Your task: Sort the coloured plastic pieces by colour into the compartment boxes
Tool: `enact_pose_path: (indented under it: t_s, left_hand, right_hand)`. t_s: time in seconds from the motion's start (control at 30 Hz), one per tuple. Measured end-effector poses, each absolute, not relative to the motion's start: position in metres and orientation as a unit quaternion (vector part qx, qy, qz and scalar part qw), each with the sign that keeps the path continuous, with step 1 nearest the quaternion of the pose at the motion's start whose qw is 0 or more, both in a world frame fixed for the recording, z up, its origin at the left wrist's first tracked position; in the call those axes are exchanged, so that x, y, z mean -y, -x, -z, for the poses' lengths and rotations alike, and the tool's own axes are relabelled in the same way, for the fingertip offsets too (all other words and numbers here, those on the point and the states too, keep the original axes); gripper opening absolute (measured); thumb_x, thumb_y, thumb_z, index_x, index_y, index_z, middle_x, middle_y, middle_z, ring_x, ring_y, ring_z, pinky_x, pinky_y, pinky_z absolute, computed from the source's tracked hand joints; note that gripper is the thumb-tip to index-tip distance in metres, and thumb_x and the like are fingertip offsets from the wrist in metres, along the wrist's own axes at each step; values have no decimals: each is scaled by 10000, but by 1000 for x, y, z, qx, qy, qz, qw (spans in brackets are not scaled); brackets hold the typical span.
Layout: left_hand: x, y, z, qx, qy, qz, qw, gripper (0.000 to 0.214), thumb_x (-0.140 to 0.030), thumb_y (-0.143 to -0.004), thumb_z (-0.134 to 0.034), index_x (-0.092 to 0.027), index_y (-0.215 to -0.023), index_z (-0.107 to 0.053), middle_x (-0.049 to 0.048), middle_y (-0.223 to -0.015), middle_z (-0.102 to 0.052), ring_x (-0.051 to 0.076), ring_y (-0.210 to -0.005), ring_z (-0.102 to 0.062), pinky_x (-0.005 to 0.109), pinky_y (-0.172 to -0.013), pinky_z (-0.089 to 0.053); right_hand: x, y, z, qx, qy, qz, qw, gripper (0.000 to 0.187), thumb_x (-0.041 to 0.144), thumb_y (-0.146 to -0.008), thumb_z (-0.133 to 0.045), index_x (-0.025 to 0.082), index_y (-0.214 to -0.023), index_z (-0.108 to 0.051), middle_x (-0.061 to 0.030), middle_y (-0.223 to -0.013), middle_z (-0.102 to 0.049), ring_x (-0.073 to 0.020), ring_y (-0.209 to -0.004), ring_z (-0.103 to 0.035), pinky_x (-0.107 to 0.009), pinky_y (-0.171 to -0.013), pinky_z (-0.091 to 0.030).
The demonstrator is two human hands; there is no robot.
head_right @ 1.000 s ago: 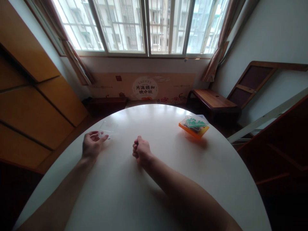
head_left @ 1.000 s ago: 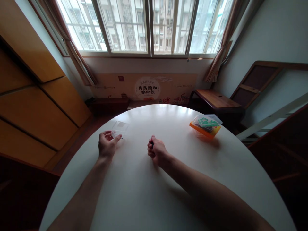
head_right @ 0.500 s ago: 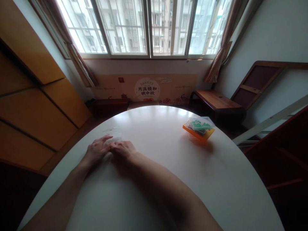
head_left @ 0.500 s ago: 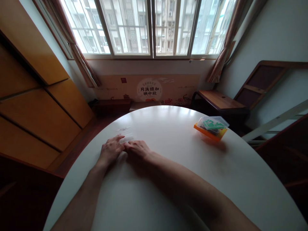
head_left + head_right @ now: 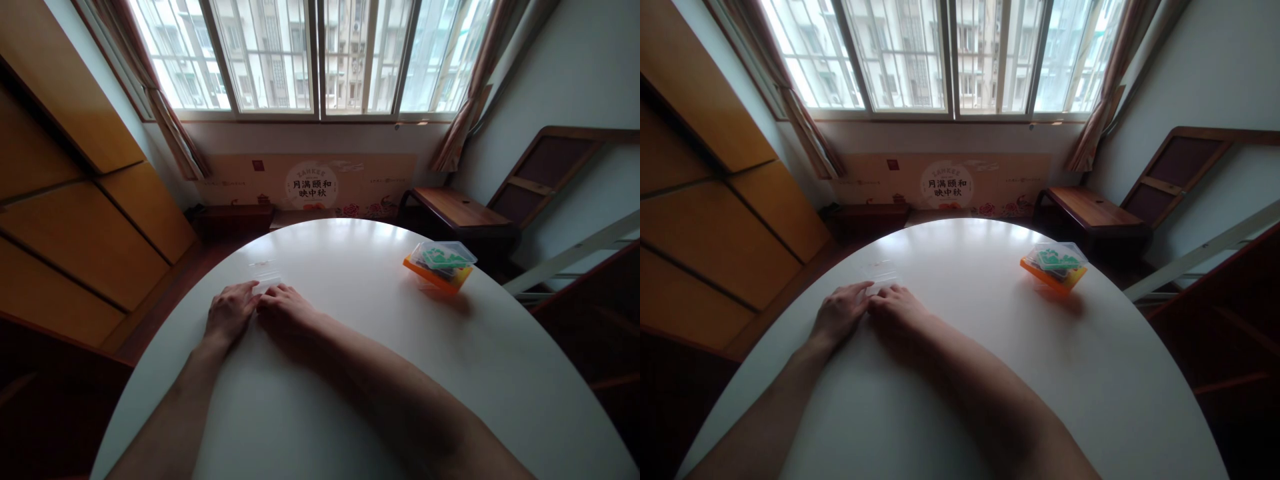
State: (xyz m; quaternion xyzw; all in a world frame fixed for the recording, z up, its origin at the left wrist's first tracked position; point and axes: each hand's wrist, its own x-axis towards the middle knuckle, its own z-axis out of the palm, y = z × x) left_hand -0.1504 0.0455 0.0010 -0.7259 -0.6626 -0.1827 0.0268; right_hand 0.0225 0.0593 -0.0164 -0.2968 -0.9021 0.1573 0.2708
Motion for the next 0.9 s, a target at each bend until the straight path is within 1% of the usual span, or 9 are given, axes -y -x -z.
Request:
enact_pose_path:
  t_s: [0.07, 0.2, 0.27, 0.37, 0.53, 0.63, 0.73, 0.8, 0.9]
  left_hand:
    - [-43, 150, -1, 663, 725, 180, 38, 425, -404, -850, -454, -185, -1170, -629, 121, -1150, -673, 300, -1099, -587, 425, -935, -444]
    - [-39, 148, -1, 655, 730, 185, 66, 386, -397, -864, -462, -186, -1127, -649, 123, -1095, -690, 306, -1070, -596, 428, -903, -452]
    - [-38, 147, -1, 650, 732, 189, 76, 367, -387, -869, -463, -187, -1104, -661, 118, -1080, -696, 307, -1053, -601, 430, -892, -454]
    - [-38, 145, -1, 646, 734, 191, 84, 346, -376, -864, -477, -187, -1074, -677, 110, -1049, -707, 306, -1034, -605, 427, -877, -458]
    - [-36, 143, 1, 644, 733, 191, 106, 330, -376, -865, -473, -192, -1038, -686, 98, -1013, -715, 296, -1020, -602, 415, -867, -458]
    - [-35, 141, 2, 641, 733, 194, 122, 330, -373, -855, -485, -199, -1062, -674, 95, -1003, -710, 299, -1008, -589, 417, -861, -456]
    - [-32, 136, -1, 640, 725, 210, 147, 370, -382, -832, -516, -196, -1126, -643, 95, -970, -688, 304, -978, -571, 418, -856, -449]
    - [-29, 131, -5, 635, 717, 234, 166, 382, -381, -834, -508, -190, -1142, -631, 96, -950, -662, 299, -960, -560, 414, -865, -438]
    - [-25, 123, -9, 618, 707, 291, 184, 364, -355, -859, -466, -180, -1134, -629, 96, -939, -635, 287, -950, -551, 407, -884, -423]
  right_hand:
    - [-59, -25, 17, 857, 314, -231, 337, 151, 219, -857, -596, 228, -1007, -615, -54, -1063, -586, -198, -1015, -524, -342, -930, -412]
    - [-56, -38, 18, 706, 387, -340, 486, 205, 130, -846, -507, 206, -1005, -611, -36, -1001, -599, -157, -923, -578, -312, -886, -451]
    - [-50, -51, 17, 666, 399, -358, 519, 214, 124, -833, -491, 208, -985, -617, -27, -969, -602, -152, -875, -583, -312, -854, -463]
    - [-34, -81, 12, 671, 396, -337, 529, 207, 148, -819, -520, 223, -975, -634, -34, -972, -606, -172, -876, -577, -336, -837, -467]
    - [-3, -158, -14, 762, 395, -159, 488, 222, 195, -820, -569, 247, -1024, -639, -74, -1026, -594, -244, -1008, -545, -419, -903, -451]
    - [1, -223, -36, 752, 483, 9, 449, 280, 251, -827, -580, 256, -1106, -613, -103, -1127, -579, -287, -1104, -511, -476, -975, -401]
    - [-5, -291, -55, 729, 567, 122, 362, 576, 357, -766, -669, 234, -1303, -498, -150, -1379, -435, -354, -1309, -354, -526, -1053, -301]
    - [-12, -331, -61, 720, 615, 138, 291, 788, 442, -716, -705, 243, -1407, -383, -158, -1482, -319, -388, -1386, -232, -564, -1070, -248]
    - [-24, -371, -60, 731, 650, 91, 188, 964, 506, -657, -732, 243, -1468, -282, -173, -1492, -321, -403, -1390, -237, -567, -1060, -262]
